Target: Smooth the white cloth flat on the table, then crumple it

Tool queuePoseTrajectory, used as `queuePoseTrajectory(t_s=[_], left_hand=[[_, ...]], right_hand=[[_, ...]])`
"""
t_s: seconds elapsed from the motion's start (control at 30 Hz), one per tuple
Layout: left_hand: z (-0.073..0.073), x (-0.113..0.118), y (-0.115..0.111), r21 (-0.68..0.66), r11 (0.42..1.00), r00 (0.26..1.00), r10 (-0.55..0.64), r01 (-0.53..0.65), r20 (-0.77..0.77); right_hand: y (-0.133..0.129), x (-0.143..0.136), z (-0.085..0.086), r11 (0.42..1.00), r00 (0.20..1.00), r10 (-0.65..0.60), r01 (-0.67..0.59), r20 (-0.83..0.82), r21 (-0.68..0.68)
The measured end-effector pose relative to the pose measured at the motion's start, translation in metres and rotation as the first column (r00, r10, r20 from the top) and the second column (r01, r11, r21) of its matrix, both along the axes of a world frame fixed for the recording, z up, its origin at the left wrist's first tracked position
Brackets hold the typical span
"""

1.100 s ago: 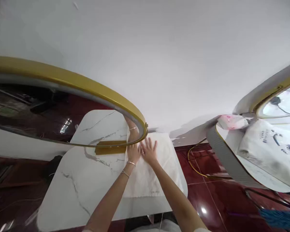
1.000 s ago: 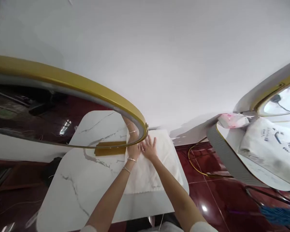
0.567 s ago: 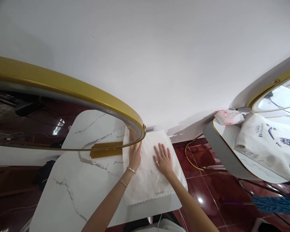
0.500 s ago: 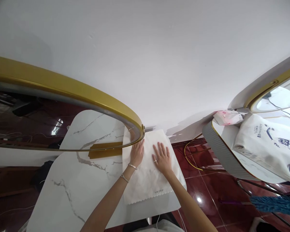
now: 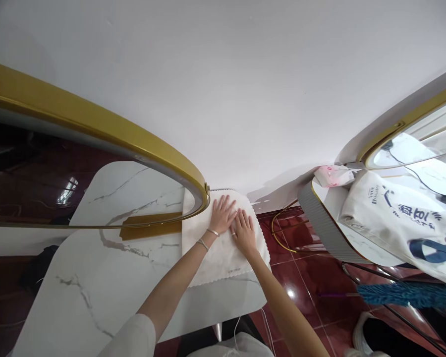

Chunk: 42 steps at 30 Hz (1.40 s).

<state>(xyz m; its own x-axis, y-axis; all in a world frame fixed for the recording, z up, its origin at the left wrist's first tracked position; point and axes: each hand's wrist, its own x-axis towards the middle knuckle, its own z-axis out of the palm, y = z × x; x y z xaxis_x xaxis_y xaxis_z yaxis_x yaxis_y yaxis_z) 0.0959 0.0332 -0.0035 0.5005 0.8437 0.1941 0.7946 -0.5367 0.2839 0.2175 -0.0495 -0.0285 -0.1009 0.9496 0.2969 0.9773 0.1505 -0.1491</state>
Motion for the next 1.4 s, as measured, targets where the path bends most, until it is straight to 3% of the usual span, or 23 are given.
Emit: queuePoseTrajectory(t_s=[0.13, 0.23, 0.43, 0.53, 0.6, 0.67, 0.83, 0.93, 1.03, 1.17, 1.27, 1.4], left_hand=[[-0.005, -0.007, -0.040, 0.045, 0.999, 1.000, -0.006, 0.007, -0.023], [-0.006, -0.009, -0.042, 0.039, 0.999, 0.999, -0.001, 0.003, -0.035], [0.000, 0.012, 0.007, -0.038, 0.997, 0.998, -0.063, 0.062, -0.030], [0.004, 0.007, -0.003, -0.061, 0.998, 1.000, 0.001, -0.001, -0.009], [0.006, -0.010, -0.035, -0.056, 0.991, 0.992, 0.124, -0.123, 0.008], [0.006, -0.033, -0.083, -0.036, 0.966, 0.967, 0.255, -0.255, 0.013], [0.007, -0.083, -0.208, -0.032, 0.972, 0.969, 0.230, -0.233, -0.087], [0.007, -0.094, -0.242, -0.031, 0.971, 0.966, 0.232, -0.236, -0.113], [0.004, -0.095, -0.232, -0.027, 0.971, 0.969, 0.236, -0.238, -0.068], [0.001, -0.089, -0.172, 0.005, 0.918, 0.917, 0.397, -0.398, 0.033], [-0.002, -0.088, -0.130, 0.007, 0.876, 0.876, 0.481, -0.481, 0.048], [-0.007, -0.099, -0.114, 0.008, 0.881, 0.880, 0.473, -0.474, 0.043]], right_hand=[[-0.067, 0.002, 0.005, 1.000, 1.000, 0.004, -0.004, 0.027, -0.028], [-0.089, 0.002, 0.007, 0.998, 0.998, -0.004, 0.007, 0.055, -0.061], [-0.049, 0.009, 0.008, 0.996, 0.996, -0.048, 0.053, 0.073, -0.070], [-0.041, 0.015, 0.008, 0.996, 0.997, -0.026, 0.032, 0.074, -0.078], [-0.050, 0.019, 0.009, 0.997, 0.997, -0.026, 0.031, 0.071, -0.071], [-0.068, 0.020, 0.011, 0.997, 0.998, -0.029, 0.033, 0.061, -0.063], [-0.135, 0.010, 0.015, 0.996, 0.999, 0.027, -0.024, 0.033, -0.087], [-0.167, 0.003, 0.014, 0.995, 0.999, 0.046, -0.045, 0.009, -0.086], [-0.170, 0.001, 0.011, 0.998, 0.999, 0.038, -0.039, -0.025, -0.047], [-0.131, 0.005, 0.010, 1.000, 0.997, -0.012, 0.010, -0.081, -0.020], [-0.101, 0.005, 0.008, 1.000, 0.995, 0.030, -0.030, -0.093, 0.004], [-0.086, -0.005, 0.003, 0.995, 0.995, 0.091, -0.090, -0.047, 0.033]])
